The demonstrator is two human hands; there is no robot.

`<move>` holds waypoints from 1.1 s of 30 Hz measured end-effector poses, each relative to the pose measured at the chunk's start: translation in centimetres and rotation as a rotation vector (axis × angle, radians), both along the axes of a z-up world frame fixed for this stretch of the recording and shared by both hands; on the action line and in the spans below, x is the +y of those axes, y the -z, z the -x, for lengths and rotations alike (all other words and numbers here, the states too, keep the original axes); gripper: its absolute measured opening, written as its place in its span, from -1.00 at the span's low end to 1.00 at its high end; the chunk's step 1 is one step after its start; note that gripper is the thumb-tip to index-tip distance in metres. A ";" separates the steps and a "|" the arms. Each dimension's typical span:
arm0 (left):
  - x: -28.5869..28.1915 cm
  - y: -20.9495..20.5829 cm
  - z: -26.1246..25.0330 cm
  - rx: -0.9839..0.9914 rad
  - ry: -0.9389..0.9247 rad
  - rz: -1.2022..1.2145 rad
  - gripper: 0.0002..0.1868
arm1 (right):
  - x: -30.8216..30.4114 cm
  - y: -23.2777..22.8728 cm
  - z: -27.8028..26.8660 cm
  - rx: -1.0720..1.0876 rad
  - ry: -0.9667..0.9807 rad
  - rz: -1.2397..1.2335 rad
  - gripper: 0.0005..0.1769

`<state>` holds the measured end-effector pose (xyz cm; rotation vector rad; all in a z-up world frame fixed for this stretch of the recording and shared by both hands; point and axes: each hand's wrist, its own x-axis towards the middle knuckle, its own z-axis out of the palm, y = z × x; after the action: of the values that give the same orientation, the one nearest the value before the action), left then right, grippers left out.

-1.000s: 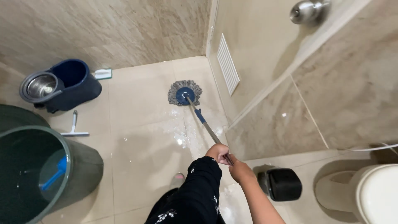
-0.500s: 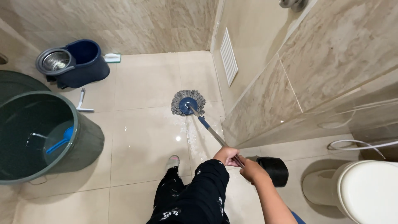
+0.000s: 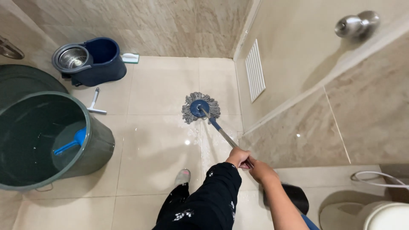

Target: The recorder mops the bathroom floor, preparing the cleaning solution and water first.

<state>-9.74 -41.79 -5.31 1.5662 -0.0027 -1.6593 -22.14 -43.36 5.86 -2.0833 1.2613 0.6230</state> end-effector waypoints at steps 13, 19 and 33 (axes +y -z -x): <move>-11.5 0.7 -21.6 -0.281 -0.017 -0.058 -0.61 | -9.6 -4.1 -24.1 0.133 0.033 0.009 -0.41; -14.8 -0.9 -30.0 -0.287 -0.100 -0.080 -0.01 | -13.7 -2.6 -32.1 0.121 -0.057 0.062 -0.35; -10.5 1.8 -27.1 -0.100 -0.009 -0.025 0.17 | -9.4 -2.2 -28.7 0.127 -0.081 0.038 -0.23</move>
<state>17.37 -52.27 -7.08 1.6645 -0.0273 -1.5785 6.51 -52.75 8.09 -2.1639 1.2721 0.7836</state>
